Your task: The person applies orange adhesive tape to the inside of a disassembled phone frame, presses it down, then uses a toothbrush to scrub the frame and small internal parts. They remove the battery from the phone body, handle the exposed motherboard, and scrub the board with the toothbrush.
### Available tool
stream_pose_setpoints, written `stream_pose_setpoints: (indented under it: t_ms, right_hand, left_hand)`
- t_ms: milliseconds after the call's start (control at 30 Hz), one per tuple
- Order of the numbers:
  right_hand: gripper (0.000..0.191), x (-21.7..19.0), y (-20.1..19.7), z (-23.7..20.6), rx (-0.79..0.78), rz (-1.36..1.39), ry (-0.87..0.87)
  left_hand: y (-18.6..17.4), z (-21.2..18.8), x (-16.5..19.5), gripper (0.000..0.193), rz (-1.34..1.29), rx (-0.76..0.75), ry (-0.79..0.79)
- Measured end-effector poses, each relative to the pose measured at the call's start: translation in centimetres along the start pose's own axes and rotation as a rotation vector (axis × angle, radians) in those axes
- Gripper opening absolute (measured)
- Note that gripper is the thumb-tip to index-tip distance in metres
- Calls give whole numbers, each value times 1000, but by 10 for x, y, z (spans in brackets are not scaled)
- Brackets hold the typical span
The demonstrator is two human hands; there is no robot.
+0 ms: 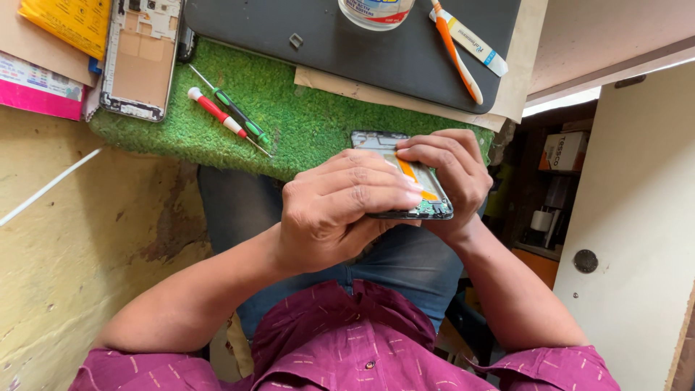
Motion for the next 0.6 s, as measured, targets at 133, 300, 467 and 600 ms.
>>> stream_pose_setpoints:
  t_ms: [133, 300, 467, 600]
  right_hand:
    - [31, -1, 6, -1, -21, 32, 8]
    - [36, -1, 10, -3, -41, 49, 9]
    - [28, 1, 10, -3, -48, 27, 23]
    - [30, 0, 9, -2, -37, 27, 11]
  left_hand:
    - [-2, -1, 1, 24, 13, 8, 8]
    - [-7, -1, 1, 22, 1, 36, -27]
    - [-6, -2, 2, 19, 17, 35, -27]
    - [-5, -3, 1, 17, 31, 28, -22]
Point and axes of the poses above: each hand's wrist, its own z-axis towards the middle knuckle, its own y-axis out of the palm, x = y × z, the point moved 10 cm from there along z, towards the middle knuckle, and after that the axes turned 12 degrees about y, right-handed, at the moved point
